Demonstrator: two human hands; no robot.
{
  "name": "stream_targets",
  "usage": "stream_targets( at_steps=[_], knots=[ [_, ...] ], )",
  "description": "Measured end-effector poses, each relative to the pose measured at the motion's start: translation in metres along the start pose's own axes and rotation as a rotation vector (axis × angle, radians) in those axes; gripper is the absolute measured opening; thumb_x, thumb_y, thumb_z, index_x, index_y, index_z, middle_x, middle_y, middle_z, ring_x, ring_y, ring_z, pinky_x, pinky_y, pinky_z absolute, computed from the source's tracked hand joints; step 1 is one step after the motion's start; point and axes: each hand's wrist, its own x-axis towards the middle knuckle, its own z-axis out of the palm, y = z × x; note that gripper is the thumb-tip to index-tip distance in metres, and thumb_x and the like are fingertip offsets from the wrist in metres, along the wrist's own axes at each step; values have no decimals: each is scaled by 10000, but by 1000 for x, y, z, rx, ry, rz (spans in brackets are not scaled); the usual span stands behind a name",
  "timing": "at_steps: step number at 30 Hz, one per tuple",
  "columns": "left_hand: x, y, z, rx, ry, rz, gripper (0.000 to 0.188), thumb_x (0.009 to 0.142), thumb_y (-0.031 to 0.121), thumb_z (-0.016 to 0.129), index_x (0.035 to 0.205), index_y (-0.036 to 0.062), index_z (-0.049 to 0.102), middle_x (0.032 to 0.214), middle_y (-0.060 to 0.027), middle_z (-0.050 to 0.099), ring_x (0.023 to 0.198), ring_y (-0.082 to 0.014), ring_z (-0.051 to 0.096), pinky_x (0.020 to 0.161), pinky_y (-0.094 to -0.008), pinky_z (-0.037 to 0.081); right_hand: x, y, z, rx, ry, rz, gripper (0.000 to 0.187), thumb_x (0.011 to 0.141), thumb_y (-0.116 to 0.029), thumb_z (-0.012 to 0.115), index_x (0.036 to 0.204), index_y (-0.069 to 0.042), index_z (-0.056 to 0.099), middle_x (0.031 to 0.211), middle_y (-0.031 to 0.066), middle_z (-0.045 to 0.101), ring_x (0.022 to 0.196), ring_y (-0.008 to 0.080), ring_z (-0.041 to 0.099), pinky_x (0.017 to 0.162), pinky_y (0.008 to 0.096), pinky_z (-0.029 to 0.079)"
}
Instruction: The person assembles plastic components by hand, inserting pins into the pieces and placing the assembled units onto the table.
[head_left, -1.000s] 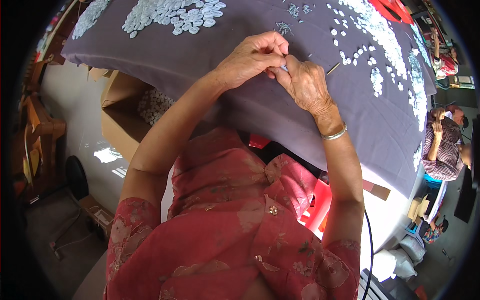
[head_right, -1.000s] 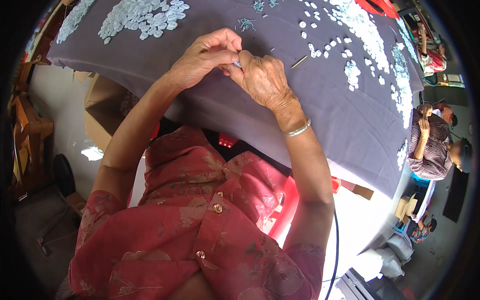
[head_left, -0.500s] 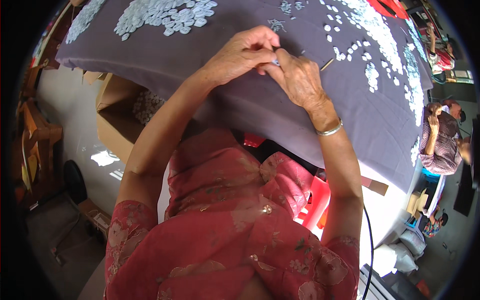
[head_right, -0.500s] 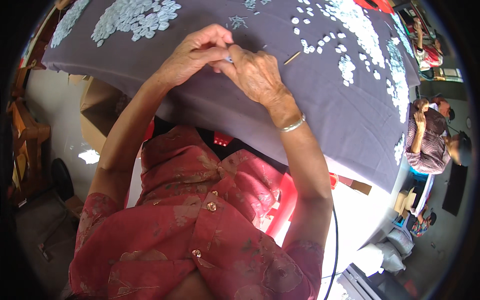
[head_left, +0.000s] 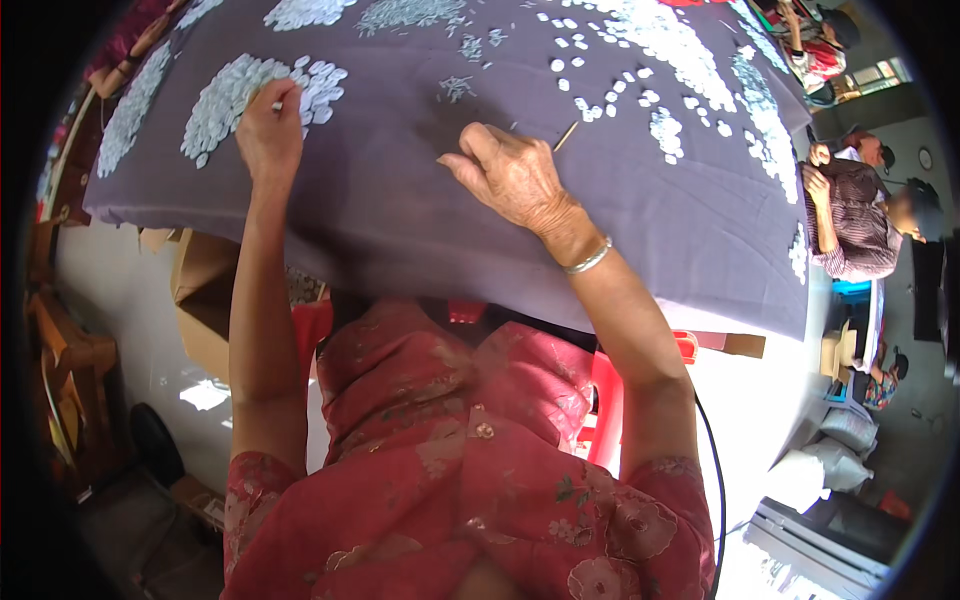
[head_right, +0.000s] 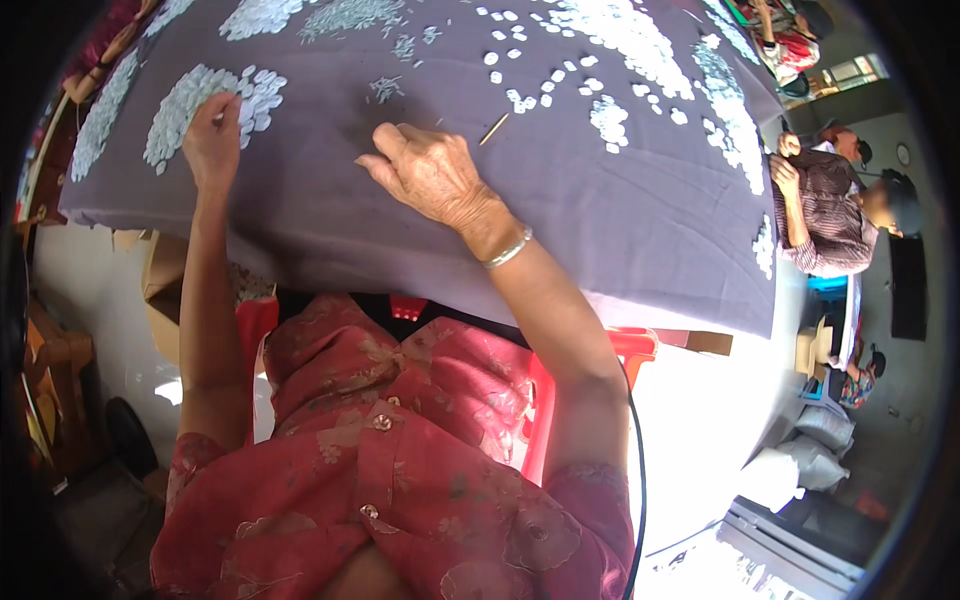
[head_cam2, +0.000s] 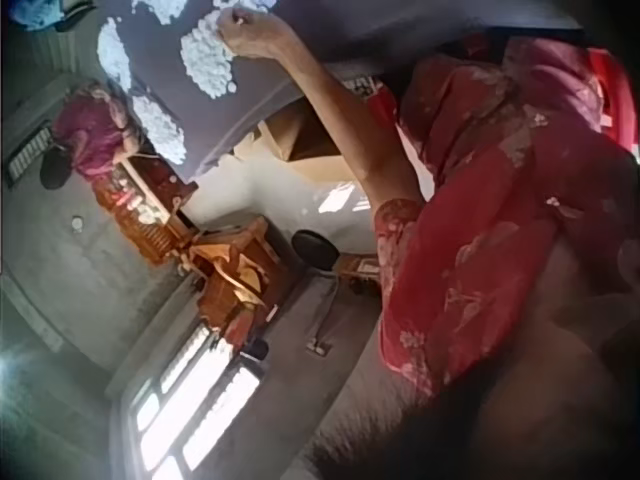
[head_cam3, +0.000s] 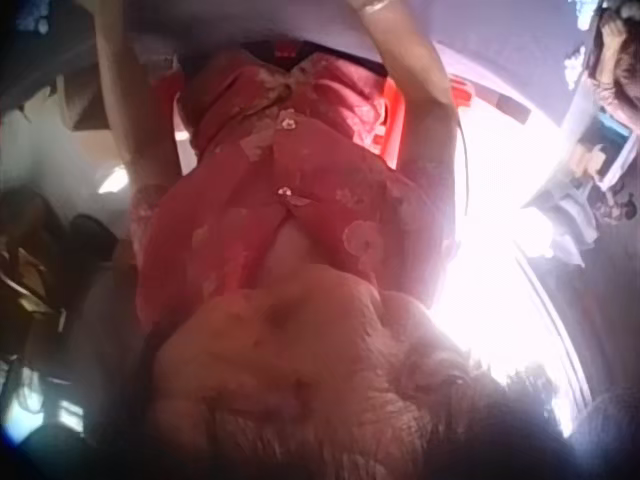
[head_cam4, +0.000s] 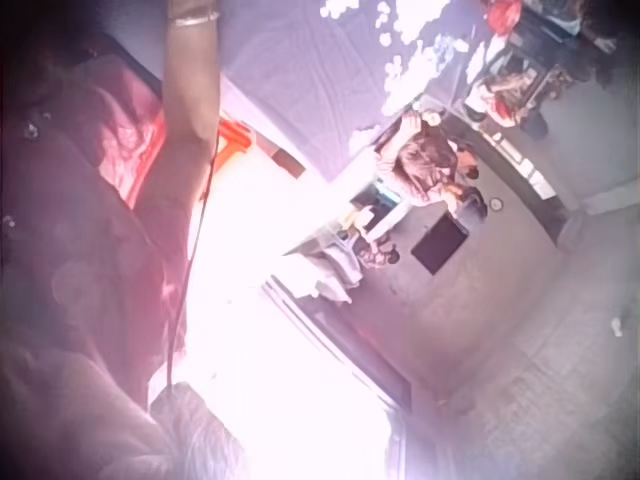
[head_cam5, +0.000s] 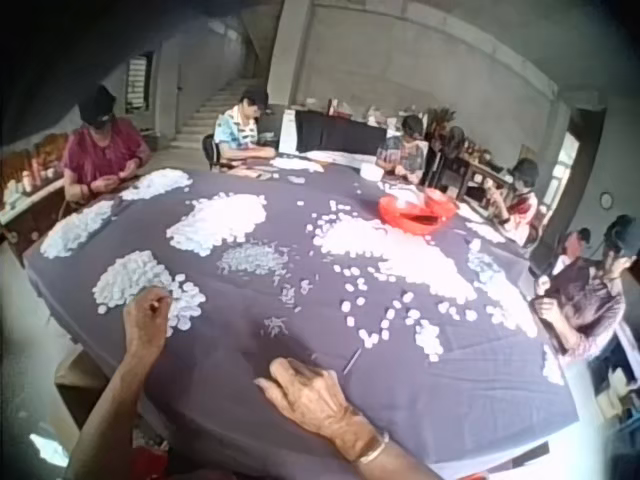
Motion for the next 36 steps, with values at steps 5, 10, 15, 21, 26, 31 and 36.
stream_targets(
  at_steps=[5, 10, 15, 21, 26, 31, 36],
  knots=[
    [-19, 22, 13, -119, -15, -66, 108, 815, 116, 680, 914, 75, 667, 727, -32, 618, 633, -117, 570, 605, -274, 471, -5, 11, -5, 100, 71, 95, 234, 849, -179, 673, 740, -12, 550, 629, 119, 563, 549, 296, 566, 516, 363, 462],
    [-52, 66, 32, -544, -328, -286, 134, 860, 174, 666, 919, 53, 665, 697, 12, 578, 609, -48, 523, 527, -213, 448, 4, 35, -29, 294, 332, 340, 409, 927, -202, 599, 608, 41, 518, 519, -9, 346, 538, 67, 316, 440, 293, 325],
    [-50, 84, 27, -604, -457, -379, 225, 883, 267, 641, 810, 54, 639, 619, 17, 542, 500, -39, 470, 447, -194, 389, -17, 106, -77, 250, 403, 724, 469, 948, -354, 530, 610, -33, 478, 540, -28, 388, 530, 66, 326, 464, 277, 311],
    [-54, 87, 25, -629, -476, -392, 424, 905, 358, 595, 605, 63, 544, 503, 33, 457, 425, -43, 415, 423, -214, 332, -36, 143, -84, -29, 62, 673, 192, 844, -194, 637, 978, -57, 658, 837, 81, 680, 796, 171, 661, 716, 295, 498],
    [-54, 86, 27, -550, -454, -306, 504, 911, 395, 576, 547, 53, 508, 506, 36, 428, 479, -46, 389, 466, -242, 317, -34, 156, -77, -77, -8, 550, 180, 796, -139, 678, 954, -54, 664, 862, 72, 675, 770, 143, 644, 709, 269, 496],
    [-53, 88, 26, -605, -464, -333, 503, 908, 370, 590, 537, 44, 491, 512, 44, 421, 512, -45, 372, 482, -247, 311, -30, 148, -79, -77, -47, 692, 163, 771, -125, 700, 897, -34, 652, 683, 20, 615, 648, 85, 564, 616, 244, 473],
    [-56, 87, 29, -548, -459, -217, 394, 879, 260, 653, 598, 12, 531, 530, 51, 447, 537, -26, 379, 482, -226, 312, -21, 126, -69, 227, 59, 780, 118, 808, -85, 676, 892, -28, 615, 725, -4, 602, 592, 51, 487, 519, 201, 389]
  ],
)
